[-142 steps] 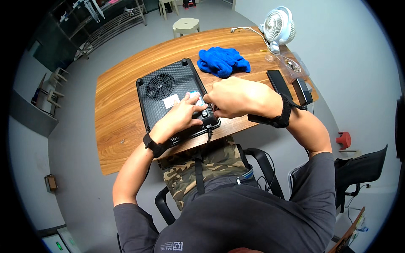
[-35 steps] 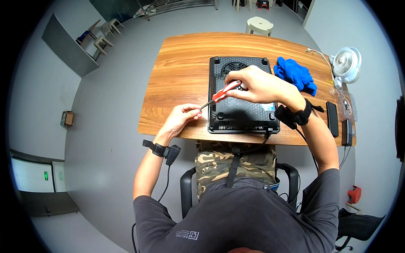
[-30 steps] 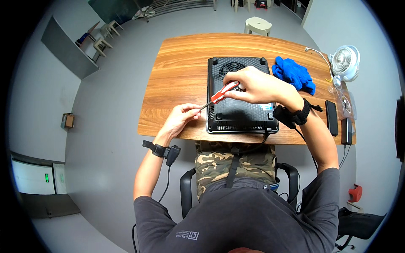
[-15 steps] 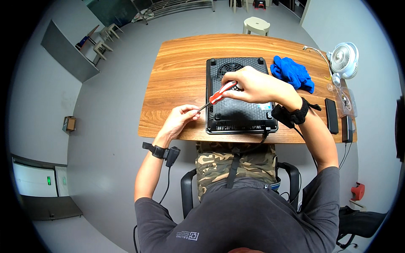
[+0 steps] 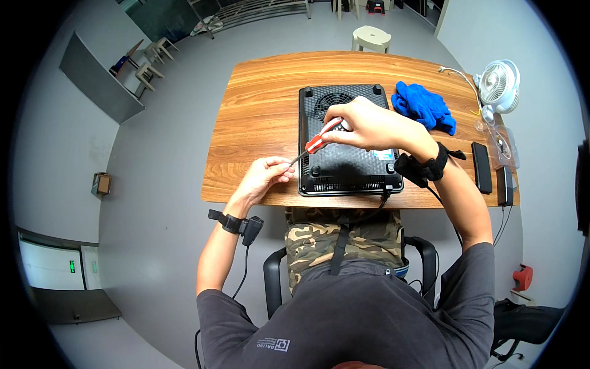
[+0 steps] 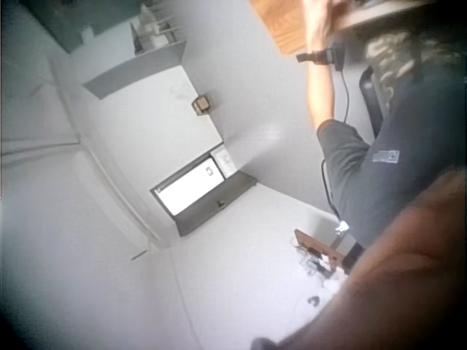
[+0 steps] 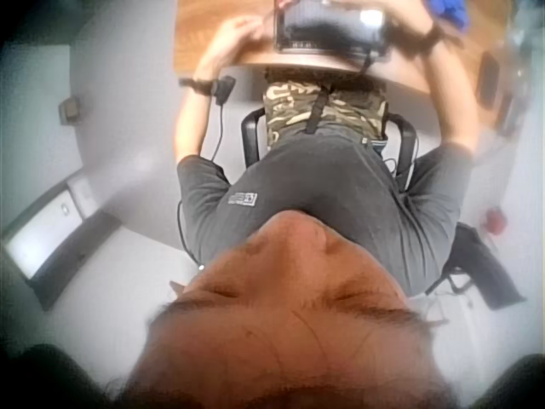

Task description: The person uses a screwdriver to remove screws from a disassembled electronic device on a wooden table, then flips the device over and continues unscrewing the bottom casing.

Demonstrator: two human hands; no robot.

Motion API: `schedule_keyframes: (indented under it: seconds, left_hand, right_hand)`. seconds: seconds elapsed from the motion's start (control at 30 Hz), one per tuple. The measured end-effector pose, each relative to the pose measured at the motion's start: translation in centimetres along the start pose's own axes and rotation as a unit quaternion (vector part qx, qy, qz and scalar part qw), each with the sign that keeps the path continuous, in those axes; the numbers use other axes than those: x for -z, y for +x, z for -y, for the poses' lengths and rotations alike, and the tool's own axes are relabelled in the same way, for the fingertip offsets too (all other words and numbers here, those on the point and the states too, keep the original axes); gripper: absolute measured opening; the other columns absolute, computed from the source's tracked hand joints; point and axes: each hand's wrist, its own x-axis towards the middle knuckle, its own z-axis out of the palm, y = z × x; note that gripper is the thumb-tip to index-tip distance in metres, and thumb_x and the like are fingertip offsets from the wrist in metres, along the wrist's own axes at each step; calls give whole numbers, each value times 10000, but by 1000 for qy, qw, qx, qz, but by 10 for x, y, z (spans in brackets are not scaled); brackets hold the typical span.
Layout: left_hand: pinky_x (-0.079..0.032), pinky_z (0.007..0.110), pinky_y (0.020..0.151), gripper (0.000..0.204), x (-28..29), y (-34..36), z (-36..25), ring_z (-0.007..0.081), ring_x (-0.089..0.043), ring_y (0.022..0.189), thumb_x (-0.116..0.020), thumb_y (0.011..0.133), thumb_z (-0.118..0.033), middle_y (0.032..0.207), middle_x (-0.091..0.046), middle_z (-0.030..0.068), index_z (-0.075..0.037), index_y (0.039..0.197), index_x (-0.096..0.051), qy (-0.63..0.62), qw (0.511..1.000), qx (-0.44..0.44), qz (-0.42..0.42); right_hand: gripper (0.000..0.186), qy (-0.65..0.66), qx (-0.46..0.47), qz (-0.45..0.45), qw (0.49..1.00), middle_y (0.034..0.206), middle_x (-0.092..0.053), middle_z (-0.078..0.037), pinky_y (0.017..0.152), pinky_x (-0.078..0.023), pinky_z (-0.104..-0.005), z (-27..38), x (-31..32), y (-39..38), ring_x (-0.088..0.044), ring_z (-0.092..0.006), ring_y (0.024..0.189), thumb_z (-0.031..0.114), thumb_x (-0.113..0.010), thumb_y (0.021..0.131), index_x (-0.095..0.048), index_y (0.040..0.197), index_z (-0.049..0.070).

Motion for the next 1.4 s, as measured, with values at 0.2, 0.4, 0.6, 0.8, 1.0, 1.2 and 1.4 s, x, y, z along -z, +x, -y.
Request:
schedule_keyframes:
  seconds: [0.2,0.4,0.6,0.8,1.0,1.2,1.4]
  left_hand:
    - [-609,252,793,269,0,1,-2,165,-728,907,-616,1031,-152,1049,-733,141,52,1206,-639,-4,999,-10,45]
    - [-615,261,811,321,-4,1,-7,205,-742,954,-565,1057,-170,1084,-732,180,84,1247,-605,-25,998,-11,62]
    - [-564,224,698,282,7,9,1,127,-684,790,-548,1055,-154,958,-723,104,37,1233,-654,62,997,-32,32]
    - [-491,234,678,181,-2,3,-3,68,-587,746,-702,944,-132,890,-657,22,-35,1083,-764,378,895,-233,-41]
    - [-461,245,699,238,-13,-8,-17,84,-564,815,-690,884,-32,960,-629,19,-25,1113,-751,389,904,-175,-6]
    - [-466,282,639,203,-13,-11,-15,127,-556,708,-727,833,-72,872,-602,41,-24,1030,-738,420,879,-226,-17]
    - [-479,306,614,214,-17,-12,-16,149,-560,671,-801,815,-118,830,-595,53,-29,998,-734,457,849,-264,-28]
  right_hand:
    - [463,21,-12,-5,1000,596,-657,-110,468,-505,-297,-7,2,-1,-646,-182,461,413,-673,978,-703,1074,-39]
    - [401,55,-61,2,997,716,-699,-130,541,-482,-314,-5,7,-6,-636,-189,553,372,-690,966,-709,1043,-22]
    - [392,44,-76,9,996,739,-708,-131,553,-489,-303,-6,9,-5,-642,-175,569,356,-688,968,-696,1049,-27]
    - [378,-23,-13,10,1000,750,-691,-133,613,-488,-332,4,11,-6,-668,-228,675,345,-698,959,-695,1041,-24]
    - [361,-10,29,-9,999,781,-693,-155,614,-477,-368,6,8,-6,-642,-262,665,333,-706,950,-691,1044,-16]
    - [323,-25,33,4,999,766,-676,-144,613,-477,-365,11,7,-3,-633,-266,659,278,-714,929,-676,1062,-13]
    - [301,-41,78,7,996,812,-677,-149,615,-488,-370,19,3,-3,-638,-283,673,237,-722,912,-657,1064,-14]
